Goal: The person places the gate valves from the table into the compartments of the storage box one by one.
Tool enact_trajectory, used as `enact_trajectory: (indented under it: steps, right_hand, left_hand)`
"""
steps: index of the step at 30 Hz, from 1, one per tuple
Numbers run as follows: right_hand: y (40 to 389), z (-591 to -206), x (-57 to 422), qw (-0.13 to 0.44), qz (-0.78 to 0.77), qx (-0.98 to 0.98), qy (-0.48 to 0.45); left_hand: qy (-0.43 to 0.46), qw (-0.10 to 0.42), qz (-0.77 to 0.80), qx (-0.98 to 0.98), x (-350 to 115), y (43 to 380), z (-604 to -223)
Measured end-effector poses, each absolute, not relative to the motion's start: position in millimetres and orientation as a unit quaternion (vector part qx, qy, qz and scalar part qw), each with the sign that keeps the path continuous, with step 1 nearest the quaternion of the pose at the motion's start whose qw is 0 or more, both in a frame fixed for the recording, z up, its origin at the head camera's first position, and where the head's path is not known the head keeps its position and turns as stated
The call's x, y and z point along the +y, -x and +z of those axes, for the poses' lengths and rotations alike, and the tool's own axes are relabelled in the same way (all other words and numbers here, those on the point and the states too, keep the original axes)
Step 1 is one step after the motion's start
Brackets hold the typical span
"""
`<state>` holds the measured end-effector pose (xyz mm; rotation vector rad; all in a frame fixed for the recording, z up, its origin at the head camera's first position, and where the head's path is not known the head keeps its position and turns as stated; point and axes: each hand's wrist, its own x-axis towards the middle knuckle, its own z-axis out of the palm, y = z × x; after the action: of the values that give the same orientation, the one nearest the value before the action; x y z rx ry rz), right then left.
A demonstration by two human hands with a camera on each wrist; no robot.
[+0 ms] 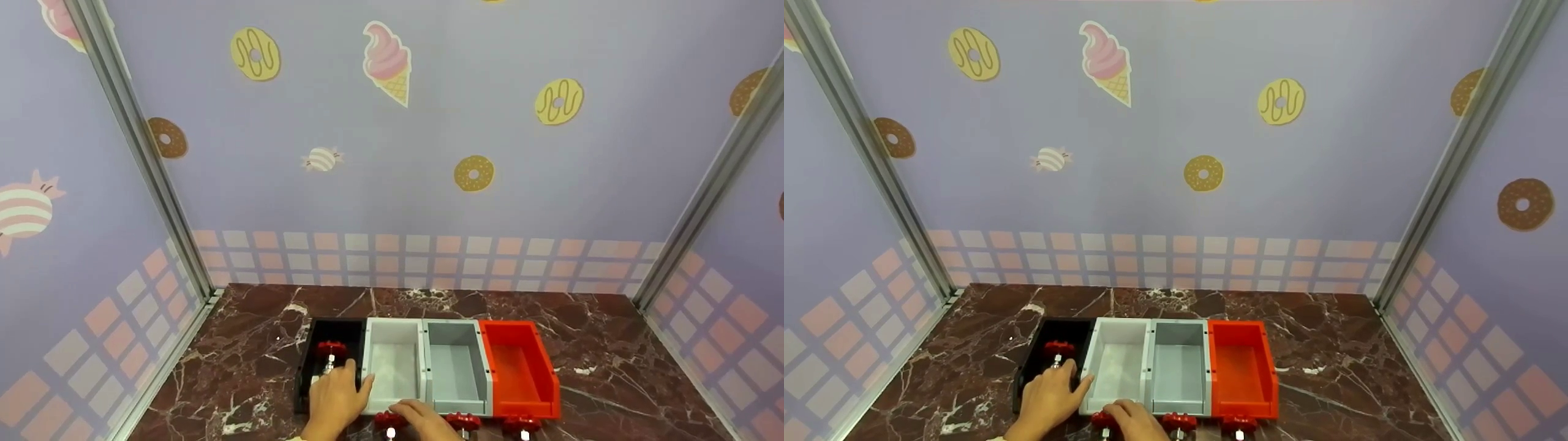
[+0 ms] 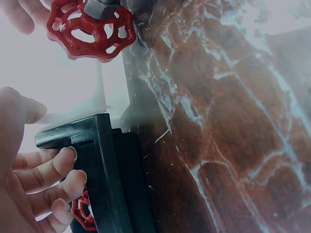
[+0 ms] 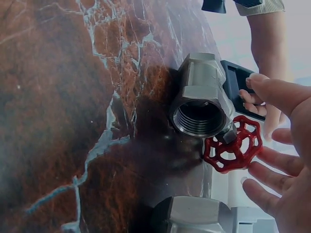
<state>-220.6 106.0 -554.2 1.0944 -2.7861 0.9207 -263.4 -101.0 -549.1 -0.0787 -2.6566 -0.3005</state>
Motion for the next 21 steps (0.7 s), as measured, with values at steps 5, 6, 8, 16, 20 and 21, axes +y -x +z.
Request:
enact_trajectory:
  steps: [5, 6, 8, 16, 20, 21]
  right_hand:
    - [221, -558, 105, -0.008, 0.281, -0.894, -0.350]
    - [222, -560, 105, -0.006, 0.278, -0.892, -0.357]
    - [222, -563, 105, 0.003, 0.271, -0.889, -0.370]
    - [220, -572, 106, 0.054, 0.220, -0.885, -0.406]
    - [218, -575, 104, 0.075, 0.200, -0.889, -0.405]
    - [218, -576, 104, 0.078, 0.194, -0.889, -0.408]
  left_hand:
    - [0.027, 0.227, -0.109, -0.967, -100, 264, -550]
    - [0.027, 0.226, -0.111, -0.967, -100, 264, -550]
    - [0.030, 0.225, -0.113, -0.967, -99, 264, -550]
    - [0.032, 0.224, -0.118, -0.967, -98, 264, -549]
    - [0.031, 0.217, -0.120, -0.968, -98, 265, -549]
    - [0.031, 0.216, -0.120, -0.969, -98, 265, -548]
